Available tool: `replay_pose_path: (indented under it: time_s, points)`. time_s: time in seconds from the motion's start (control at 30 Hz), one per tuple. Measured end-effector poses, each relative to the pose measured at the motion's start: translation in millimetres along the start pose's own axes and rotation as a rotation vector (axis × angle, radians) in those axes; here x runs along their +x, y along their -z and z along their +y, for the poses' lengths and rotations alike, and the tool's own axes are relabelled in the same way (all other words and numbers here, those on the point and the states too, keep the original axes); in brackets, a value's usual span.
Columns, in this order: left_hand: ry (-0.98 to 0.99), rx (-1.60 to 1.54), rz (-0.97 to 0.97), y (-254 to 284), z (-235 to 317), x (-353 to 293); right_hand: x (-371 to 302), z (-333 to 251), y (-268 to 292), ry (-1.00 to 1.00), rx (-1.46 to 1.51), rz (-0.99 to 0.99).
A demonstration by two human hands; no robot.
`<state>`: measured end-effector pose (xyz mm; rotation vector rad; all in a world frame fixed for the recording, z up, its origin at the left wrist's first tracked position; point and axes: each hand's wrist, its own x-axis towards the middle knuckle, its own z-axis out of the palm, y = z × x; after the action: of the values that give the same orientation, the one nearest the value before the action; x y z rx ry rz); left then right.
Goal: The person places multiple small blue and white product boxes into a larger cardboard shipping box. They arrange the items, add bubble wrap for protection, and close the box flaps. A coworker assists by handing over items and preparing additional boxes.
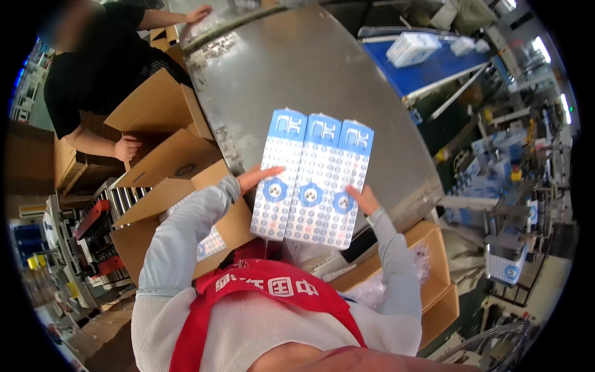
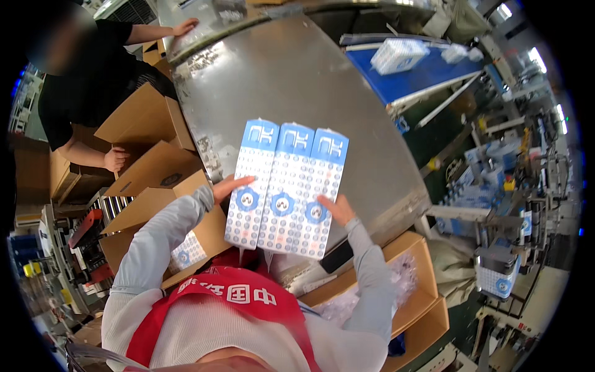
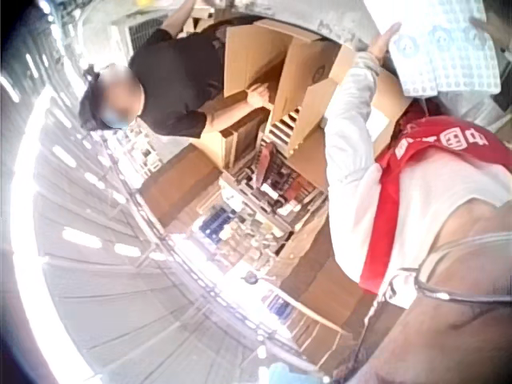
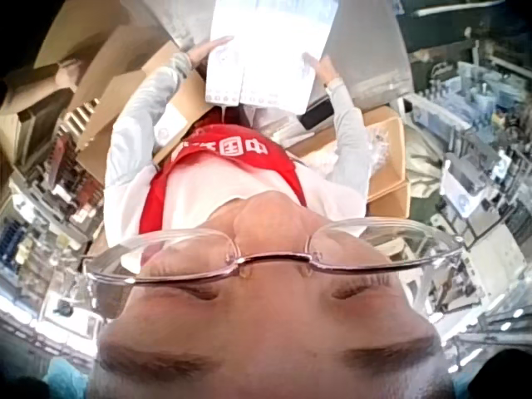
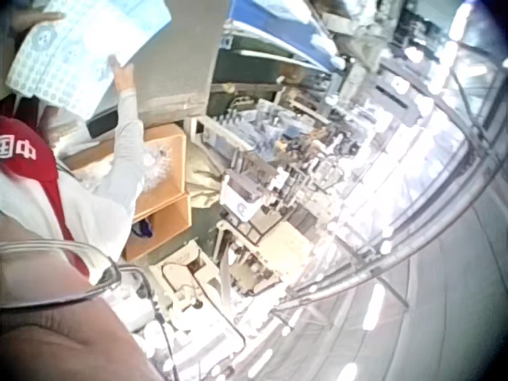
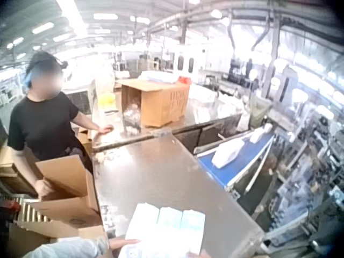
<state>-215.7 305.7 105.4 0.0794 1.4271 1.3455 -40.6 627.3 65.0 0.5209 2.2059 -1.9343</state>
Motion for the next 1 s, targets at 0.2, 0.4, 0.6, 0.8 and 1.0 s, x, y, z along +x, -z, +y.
replay_pose_path:
  time_s: [0.2, 0.4, 0.6, 0.8, 1.0]
  points:
    - [-0.396, -0.166, 0.109, -4.2, 2.0, -93.2, -42.9, -53.6, -53.2, 0.227, 0.268, 0.153]
    - [-0.613, 0.176, 0.15, 71.4, 63.8, -292.6, -110.8, -95.9, -167.1, 0.377, -0.216, -0.156]
    - [-0.487, 0.424, 0.258, 161.1, 8.3, -431.9, -123.3, -197.8, -270.1, -0.172, -0.692, -1.258]
    - [-0.788, 1.215, 0.815, 179.2, -152.3, -380.3, -30.5, -105.8, -296.0, 0.163, -0.511, 0.006]
    - [-0.522, 1.233, 0.787, 169.4, -256.0, -380.3, -99.8, -130.6, -433.2, 0.206, -0.345, -0.222]
